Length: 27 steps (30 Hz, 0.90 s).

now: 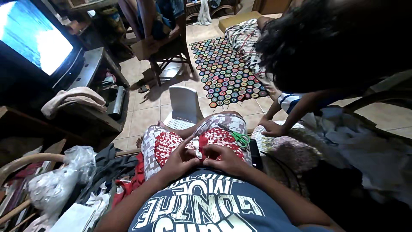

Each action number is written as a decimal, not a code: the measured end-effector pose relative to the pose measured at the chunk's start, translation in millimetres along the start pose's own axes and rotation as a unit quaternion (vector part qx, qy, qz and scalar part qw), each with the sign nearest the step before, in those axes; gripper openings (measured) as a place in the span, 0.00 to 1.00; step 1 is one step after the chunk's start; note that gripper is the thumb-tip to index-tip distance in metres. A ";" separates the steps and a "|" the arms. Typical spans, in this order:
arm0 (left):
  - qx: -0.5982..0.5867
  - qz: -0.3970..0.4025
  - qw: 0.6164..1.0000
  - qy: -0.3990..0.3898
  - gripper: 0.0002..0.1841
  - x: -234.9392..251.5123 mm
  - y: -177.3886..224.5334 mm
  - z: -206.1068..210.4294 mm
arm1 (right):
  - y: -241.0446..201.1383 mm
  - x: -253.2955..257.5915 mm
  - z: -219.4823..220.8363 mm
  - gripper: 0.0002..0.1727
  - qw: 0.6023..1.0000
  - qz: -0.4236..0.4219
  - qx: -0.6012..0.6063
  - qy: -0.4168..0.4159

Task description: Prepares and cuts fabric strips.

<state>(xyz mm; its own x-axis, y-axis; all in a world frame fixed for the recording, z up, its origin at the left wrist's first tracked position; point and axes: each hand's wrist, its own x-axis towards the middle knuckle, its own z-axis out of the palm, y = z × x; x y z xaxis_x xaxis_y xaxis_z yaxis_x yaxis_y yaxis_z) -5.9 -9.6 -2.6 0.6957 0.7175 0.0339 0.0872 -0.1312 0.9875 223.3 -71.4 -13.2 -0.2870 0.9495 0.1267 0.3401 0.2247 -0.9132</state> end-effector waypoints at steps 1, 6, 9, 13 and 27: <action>0.018 0.017 1.000 0.000 0.41 -1.8 -2.5 1.1 | -2.2 0.1 -1.2 0.26 0.998 0.027 0.059 0.002; 0.115 0.110 0.987 0.017 0.33 0.9 -6.9 8.0 | -14.5 9.9 -2.4 0.29 0.963 0.124 0.236 0.036; 0.177 0.138 0.974 0.010 0.31 4.6 -4.9 9.3 | -17.9 17.1 3.8 0.32 0.978 0.118 0.170 0.014; 0.202 0.126 0.971 0.013 0.32 2.0 -2.9 9.4 | -15.4 19.8 9.1 0.23 0.975 0.094 0.190 0.072; 0.073 0.070 0.995 -0.018 0.36 -2.5 -10.1 4.2 | -7.1 8.8 8.7 0.23 0.963 0.110 0.213 0.128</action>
<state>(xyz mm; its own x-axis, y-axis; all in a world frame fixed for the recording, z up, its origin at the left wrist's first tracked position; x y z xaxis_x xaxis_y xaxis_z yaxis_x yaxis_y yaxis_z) -5.5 -12.9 -13.3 0.7335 0.6603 0.1613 0.0886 -0.3281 0.9405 210.6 -66.5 -9.0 -0.0022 0.9989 -0.0458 -0.0453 -0.0458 -0.9979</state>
